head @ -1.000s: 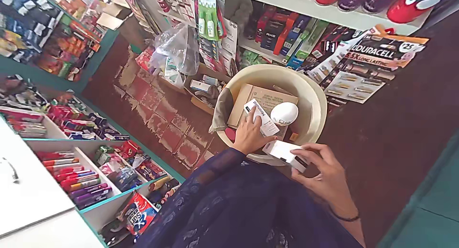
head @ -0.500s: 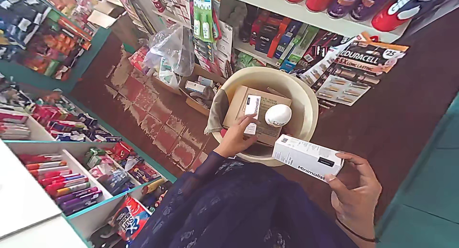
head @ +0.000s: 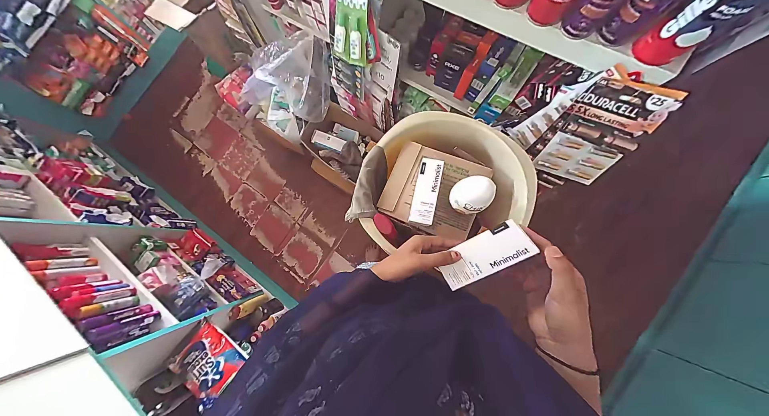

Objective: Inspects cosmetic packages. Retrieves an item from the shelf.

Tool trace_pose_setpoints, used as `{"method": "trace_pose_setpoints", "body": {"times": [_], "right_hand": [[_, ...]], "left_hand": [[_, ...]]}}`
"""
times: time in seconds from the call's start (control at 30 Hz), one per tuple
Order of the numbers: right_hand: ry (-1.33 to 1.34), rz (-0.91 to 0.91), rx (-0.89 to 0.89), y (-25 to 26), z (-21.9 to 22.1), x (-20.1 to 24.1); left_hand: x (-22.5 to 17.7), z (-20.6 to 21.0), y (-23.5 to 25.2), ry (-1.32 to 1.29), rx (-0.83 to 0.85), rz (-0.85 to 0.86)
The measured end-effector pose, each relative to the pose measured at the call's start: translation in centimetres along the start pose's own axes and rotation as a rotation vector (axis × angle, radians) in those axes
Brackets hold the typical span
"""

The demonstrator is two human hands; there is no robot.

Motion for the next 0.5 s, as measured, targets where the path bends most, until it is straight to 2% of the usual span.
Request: {"method": "trace_pose_setpoints", "body": {"times": [0.17, 0.3, 0.5], "right_hand": [[0.033, 0.114, 0.047, -1.1, 1.1, -1.1], [-0.029, 0.25, 0.064, -1.8, 2.9, -1.6], [0.049, 0.265, 0.057, -1.9, 3.1, -2.5]], "left_hand": [[0.1, 1.0, -0.8, -0.019, -0.041, -0.061], [1.2, 1.0, -0.8, 0.081, -0.124, -0.058], [1.2, 0.6, -1.4, 0.228, -0.104, 0.003]]}}
Point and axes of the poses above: each hand's wrist, its own y-axis towards the middle knuckle, its own z-axis out of the palm, x = y × z, the point moved 4 cm from there along y, towards the middle knuckle, and after that the axes turned 9 degrees about -x, right-handed, at the moved point
